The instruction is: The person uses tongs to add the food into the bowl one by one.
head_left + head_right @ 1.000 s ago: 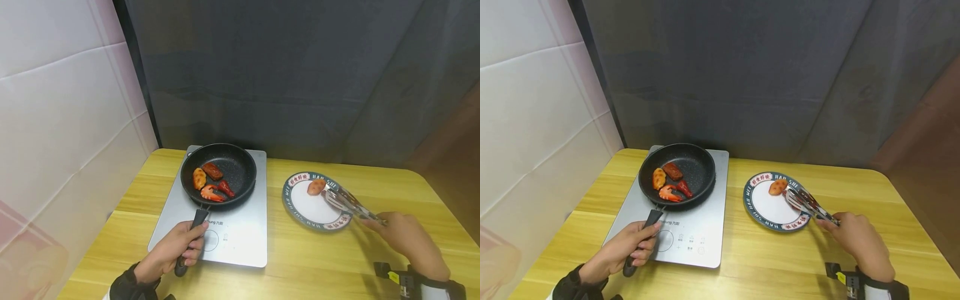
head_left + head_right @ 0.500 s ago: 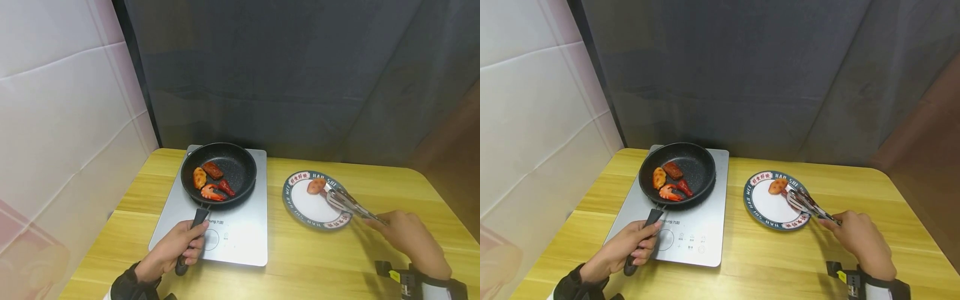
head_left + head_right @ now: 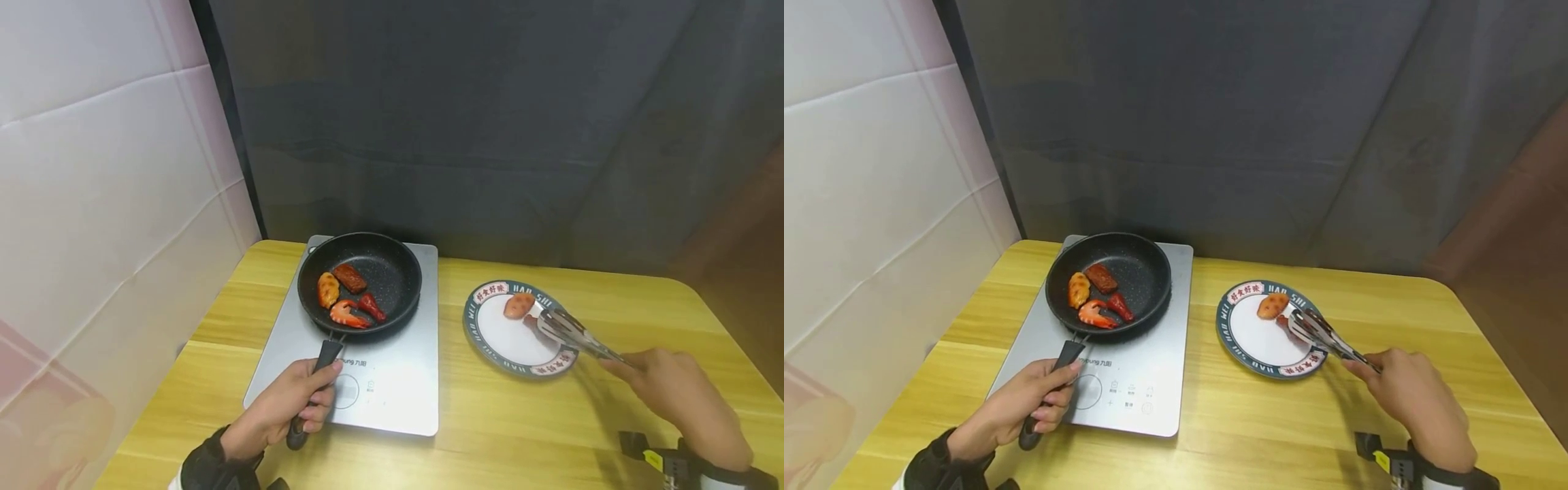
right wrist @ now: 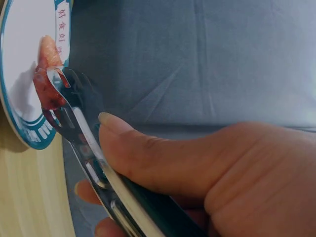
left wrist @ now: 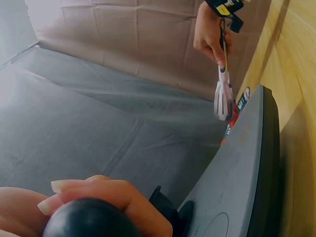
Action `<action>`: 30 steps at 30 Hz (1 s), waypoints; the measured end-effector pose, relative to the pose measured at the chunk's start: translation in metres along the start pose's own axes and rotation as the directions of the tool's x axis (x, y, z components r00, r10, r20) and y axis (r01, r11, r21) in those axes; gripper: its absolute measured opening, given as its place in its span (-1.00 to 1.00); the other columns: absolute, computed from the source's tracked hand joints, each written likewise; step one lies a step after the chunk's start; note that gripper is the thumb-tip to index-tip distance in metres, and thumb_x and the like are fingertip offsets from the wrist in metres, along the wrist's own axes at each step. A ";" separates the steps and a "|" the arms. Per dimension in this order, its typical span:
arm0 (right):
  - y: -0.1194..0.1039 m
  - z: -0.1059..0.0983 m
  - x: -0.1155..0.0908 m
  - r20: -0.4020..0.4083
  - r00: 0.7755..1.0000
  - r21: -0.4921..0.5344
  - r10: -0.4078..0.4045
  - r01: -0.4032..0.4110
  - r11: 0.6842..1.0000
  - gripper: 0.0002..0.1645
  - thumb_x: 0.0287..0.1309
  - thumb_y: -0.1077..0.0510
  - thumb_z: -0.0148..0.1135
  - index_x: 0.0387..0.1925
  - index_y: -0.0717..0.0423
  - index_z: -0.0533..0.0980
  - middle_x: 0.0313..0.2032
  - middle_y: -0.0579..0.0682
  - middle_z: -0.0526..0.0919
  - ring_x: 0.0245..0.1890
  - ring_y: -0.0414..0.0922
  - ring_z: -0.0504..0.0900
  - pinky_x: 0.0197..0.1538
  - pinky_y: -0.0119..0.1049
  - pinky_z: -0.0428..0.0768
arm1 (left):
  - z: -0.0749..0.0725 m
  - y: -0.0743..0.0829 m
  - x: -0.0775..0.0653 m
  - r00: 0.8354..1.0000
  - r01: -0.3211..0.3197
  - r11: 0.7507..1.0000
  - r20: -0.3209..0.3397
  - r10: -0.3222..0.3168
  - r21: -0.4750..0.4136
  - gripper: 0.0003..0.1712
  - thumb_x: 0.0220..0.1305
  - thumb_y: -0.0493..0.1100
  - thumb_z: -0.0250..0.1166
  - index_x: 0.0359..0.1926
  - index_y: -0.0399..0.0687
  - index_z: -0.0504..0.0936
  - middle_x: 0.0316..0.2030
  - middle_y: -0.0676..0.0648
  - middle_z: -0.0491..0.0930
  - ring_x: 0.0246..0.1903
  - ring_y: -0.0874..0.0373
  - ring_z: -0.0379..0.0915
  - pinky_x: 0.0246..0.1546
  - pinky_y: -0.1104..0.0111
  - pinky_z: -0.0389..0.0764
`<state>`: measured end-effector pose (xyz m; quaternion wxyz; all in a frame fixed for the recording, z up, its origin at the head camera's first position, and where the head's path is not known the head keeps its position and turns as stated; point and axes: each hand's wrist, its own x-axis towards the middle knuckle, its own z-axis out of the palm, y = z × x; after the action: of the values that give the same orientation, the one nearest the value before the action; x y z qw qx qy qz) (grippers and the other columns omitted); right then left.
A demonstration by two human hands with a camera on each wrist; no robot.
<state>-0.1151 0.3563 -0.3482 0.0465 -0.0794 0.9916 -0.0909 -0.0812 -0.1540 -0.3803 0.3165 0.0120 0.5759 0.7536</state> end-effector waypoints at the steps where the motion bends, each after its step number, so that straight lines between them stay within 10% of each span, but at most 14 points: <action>1: -0.001 -0.001 -0.001 -0.002 1.000 -0.007 -0.007 0.007 1.000 -0.42 0.33 -0.16 0.08 -0.12 0.32 0.63 -0.29 0.30 0.67 -0.31 0.35 0.59 -0.28 0.29 0.47 | 0.000 0.000 0.000 1.000 0.000 1.000 0.000 0.000 0.001 -0.62 0.46 0.00 0.06 -0.35 -0.18 0.18 -0.69 0.11 0.15 -0.80 0.36 0.04 -0.81 0.53 0.19; 24: -0.036 -0.008 -0.004 -0.101 0.992 -0.020 -0.073 0.071 0.997 -0.49 0.31 -0.12 0.13 -0.09 0.26 0.63 -0.51 -0.02 0.61 -0.53 -0.01 0.47 -0.33 0.21 0.50 | 0.000 -0.001 -0.001 1.000 -0.003 1.000 -0.014 0.003 0.013 -0.63 0.46 0.00 0.06 -0.33 -0.18 0.18 -0.68 0.11 0.14 -0.80 0.36 0.04 -0.81 0.52 0.19; 30: -0.049 -0.010 -0.003 -0.211 0.967 -0.044 -0.145 0.139 0.989 -0.71 0.28 -0.08 0.19 -0.37 0.02 0.65 -0.69 -0.15 0.40 -0.61 -0.10 0.37 -0.51 -0.09 0.41 | 0.000 0.000 0.000 1.000 -0.016 0.999 -0.013 0.016 0.035 -0.61 0.46 0.00 0.05 -0.36 -0.17 0.18 -0.69 0.12 0.14 -0.80 0.35 0.03 -0.80 0.52 0.18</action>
<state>-0.1063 0.3107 -0.3290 -0.0680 -0.1407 0.9838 -0.0877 -0.0811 -0.1535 -0.3807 0.3065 0.0172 0.5910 0.7460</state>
